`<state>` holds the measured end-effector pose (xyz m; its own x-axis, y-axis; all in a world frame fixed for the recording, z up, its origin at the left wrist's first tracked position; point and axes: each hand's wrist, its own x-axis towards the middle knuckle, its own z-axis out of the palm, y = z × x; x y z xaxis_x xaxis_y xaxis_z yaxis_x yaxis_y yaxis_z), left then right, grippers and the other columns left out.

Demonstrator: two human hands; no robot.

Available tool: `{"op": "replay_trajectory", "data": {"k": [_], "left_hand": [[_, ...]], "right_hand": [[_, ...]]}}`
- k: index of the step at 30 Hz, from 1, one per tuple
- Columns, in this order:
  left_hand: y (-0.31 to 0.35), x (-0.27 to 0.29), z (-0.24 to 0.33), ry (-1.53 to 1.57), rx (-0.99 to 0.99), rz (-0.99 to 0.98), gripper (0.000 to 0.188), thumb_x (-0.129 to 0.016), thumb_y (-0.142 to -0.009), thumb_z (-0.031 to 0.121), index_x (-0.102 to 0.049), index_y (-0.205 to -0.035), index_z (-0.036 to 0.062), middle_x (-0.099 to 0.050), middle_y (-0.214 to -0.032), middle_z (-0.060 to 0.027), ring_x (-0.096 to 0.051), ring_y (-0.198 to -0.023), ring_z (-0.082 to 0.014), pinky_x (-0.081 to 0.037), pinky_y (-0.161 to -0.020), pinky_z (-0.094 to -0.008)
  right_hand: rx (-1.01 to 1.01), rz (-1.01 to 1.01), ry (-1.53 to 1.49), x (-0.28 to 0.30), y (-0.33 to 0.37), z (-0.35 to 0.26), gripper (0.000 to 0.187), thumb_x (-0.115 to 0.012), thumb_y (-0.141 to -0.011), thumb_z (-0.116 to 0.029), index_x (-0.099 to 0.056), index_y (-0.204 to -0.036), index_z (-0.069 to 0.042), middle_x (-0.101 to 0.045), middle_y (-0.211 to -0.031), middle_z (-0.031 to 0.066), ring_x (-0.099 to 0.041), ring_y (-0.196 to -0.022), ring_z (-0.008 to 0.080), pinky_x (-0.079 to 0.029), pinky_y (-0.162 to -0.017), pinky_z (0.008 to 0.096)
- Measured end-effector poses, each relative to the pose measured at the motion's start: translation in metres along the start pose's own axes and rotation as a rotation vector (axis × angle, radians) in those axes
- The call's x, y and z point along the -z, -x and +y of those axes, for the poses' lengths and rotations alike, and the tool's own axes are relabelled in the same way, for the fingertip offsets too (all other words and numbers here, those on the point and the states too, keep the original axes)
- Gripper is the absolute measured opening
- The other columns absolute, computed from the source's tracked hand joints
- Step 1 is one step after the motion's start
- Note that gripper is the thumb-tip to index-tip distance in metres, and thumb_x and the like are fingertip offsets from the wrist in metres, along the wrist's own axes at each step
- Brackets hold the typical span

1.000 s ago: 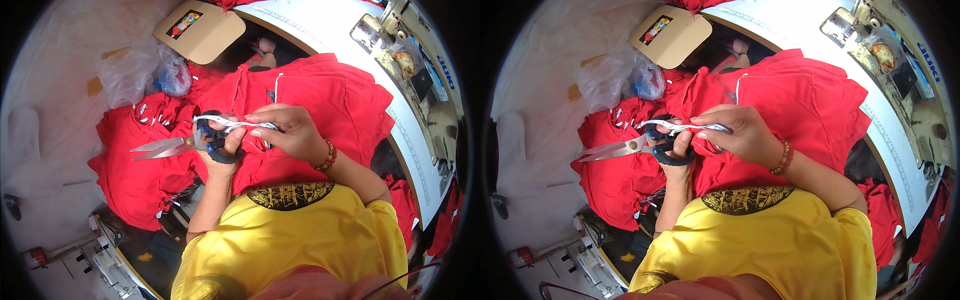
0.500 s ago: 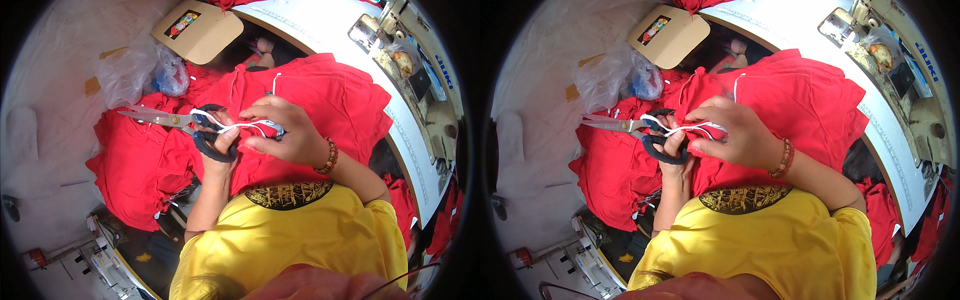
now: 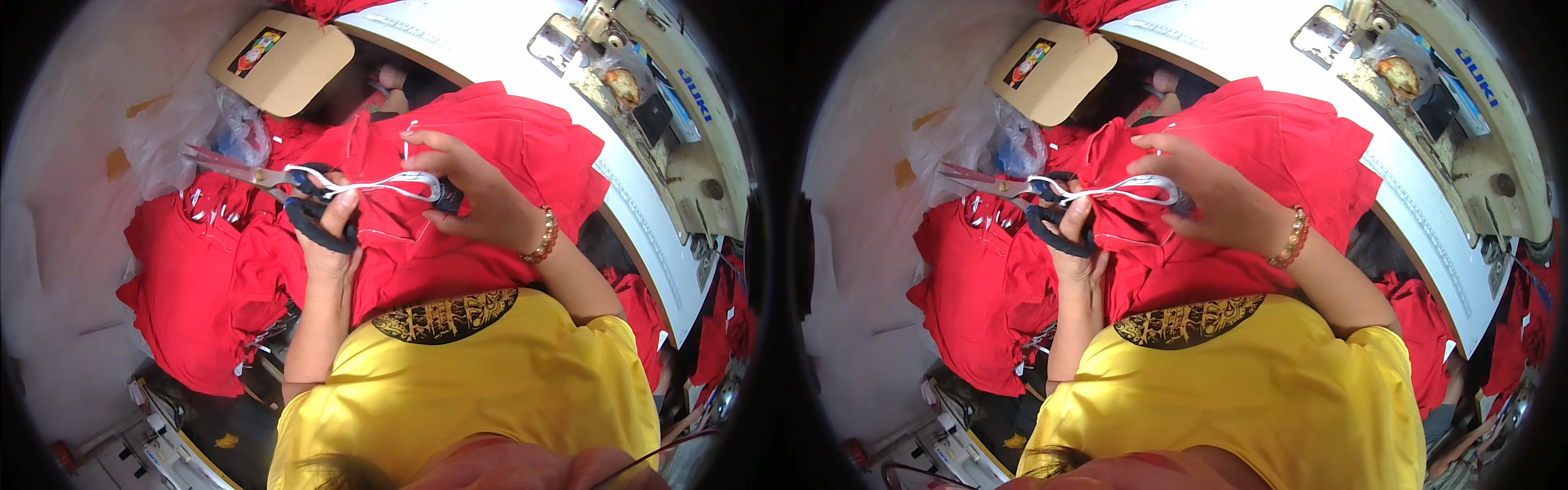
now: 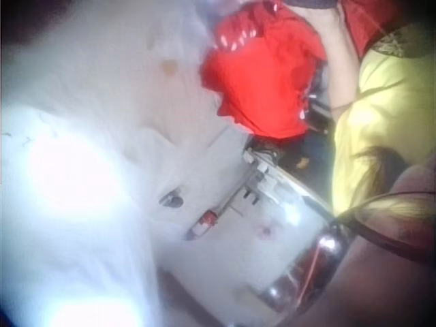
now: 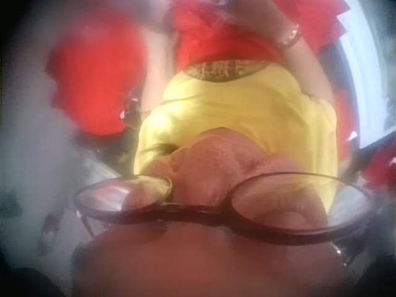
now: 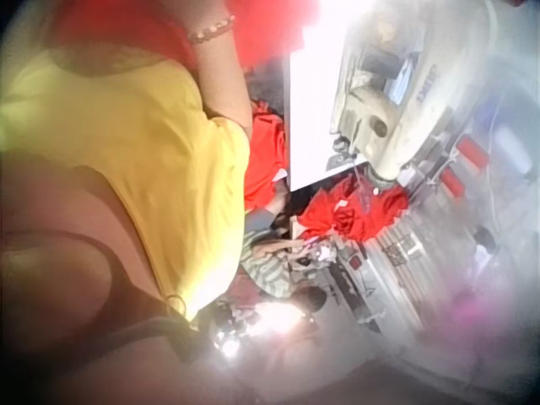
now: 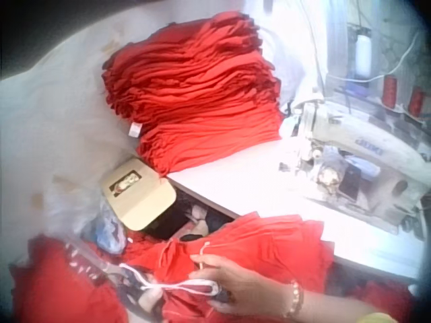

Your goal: The person uses scissors to trim white threads and tags from a stack of red garments. They repeatedly pick up a garment, cut the excess material, and place the item back on the pile.

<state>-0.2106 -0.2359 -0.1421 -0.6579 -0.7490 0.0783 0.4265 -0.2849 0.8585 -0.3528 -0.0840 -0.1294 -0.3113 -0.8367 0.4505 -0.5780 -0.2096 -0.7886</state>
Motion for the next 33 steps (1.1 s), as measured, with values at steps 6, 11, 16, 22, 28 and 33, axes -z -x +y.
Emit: {"op": "replay_trajectory", "data": {"k": [6,11,16,22,28,33], "left_hand": [[-0.004,0.009,0.003,0.113,0.070,-0.023,0.034,-0.068,-0.074,-0.004,-0.055,-0.101,0.0107,-0.057,-0.093,-0.0039,-0.055,-0.084,-0.0140,-0.044,-0.078,-0.0272],[-0.004,0.010,0.004,0.079,0.059,-0.023,0.033,-0.067,-0.073,-0.004,-0.054,-0.099,0.0109,-0.055,-0.090,-0.0031,-0.053,-0.081,-0.0128,-0.043,-0.075,-0.0257],[-0.003,0.006,0.005,0.082,0.055,0.004,0.033,-0.066,-0.070,-0.004,-0.051,-0.095,0.0112,-0.051,-0.087,-0.0023,-0.049,-0.074,-0.0104,-0.040,-0.067,-0.0231],[-0.001,-0.006,0.003,-0.074,-0.042,-0.054,0.033,-0.069,-0.069,-0.004,-0.051,-0.094,0.0082,-0.056,-0.084,-0.0034,-0.053,-0.073,-0.0105,-0.042,-0.062,-0.0233],[-0.005,-0.026,-0.002,-0.141,0.085,-0.112,0.034,-0.071,-0.073,-0.007,-0.048,-0.095,0.0051,-0.058,-0.082,-0.0026,-0.058,-0.072,-0.0098,-0.048,-0.064,-0.0210],[-0.011,-0.028,-0.005,-0.217,-0.028,-0.188,0.033,-0.071,-0.075,-0.004,-0.047,-0.096,0.0043,-0.058,-0.085,-0.0038,-0.058,-0.076,-0.0096,-0.049,-0.069,-0.0223]], "right_hand": [[0.072,0.014,0.182,-0.001,0.010,0.003,0.027,-0.068,-0.071,0.002,-0.057,-0.095,-0.004,-0.045,-0.128,0.0127,-0.055,-0.104,0.0262,-0.048,-0.083,0.0343],[0.009,-0.083,0.026,0.025,0.001,-0.010,0.015,-0.068,-0.074,-0.002,-0.057,-0.084,-0.002,-0.056,-0.105,0.0109,-0.059,-0.085,0.0229,-0.049,-0.073,0.0314],[-0.064,-0.154,0.093,0.041,-0.005,-0.024,0.016,-0.069,-0.075,-0.004,-0.057,-0.086,-0.002,-0.061,-0.081,0.0074,-0.062,-0.072,0.0223,-0.050,-0.066,0.0302],[-0.113,-0.052,0.162,0.036,0.003,-0.017,0.030,-0.074,-0.071,-0.011,-0.059,-0.096,-0.005,-0.061,-0.094,0.0086,-0.060,-0.086,0.0233,-0.048,-0.075,0.0343],[0.110,0.056,0.243,0.013,-0.033,-0.021,0.033,-0.073,-0.071,-0.019,-0.063,-0.100,-0.005,-0.058,-0.105,0.0089,-0.054,-0.100,0.0269,-0.042,-0.086,0.0391],[0.019,0.041,0.009,0.004,-0.041,-0.009,0.017,-0.067,-0.076,-0.012,-0.066,-0.088,-0.001,-0.061,-0.094,0.0118,-0.060,-0.085,0.0263,-0.048,-0.074,0.0326]]}}
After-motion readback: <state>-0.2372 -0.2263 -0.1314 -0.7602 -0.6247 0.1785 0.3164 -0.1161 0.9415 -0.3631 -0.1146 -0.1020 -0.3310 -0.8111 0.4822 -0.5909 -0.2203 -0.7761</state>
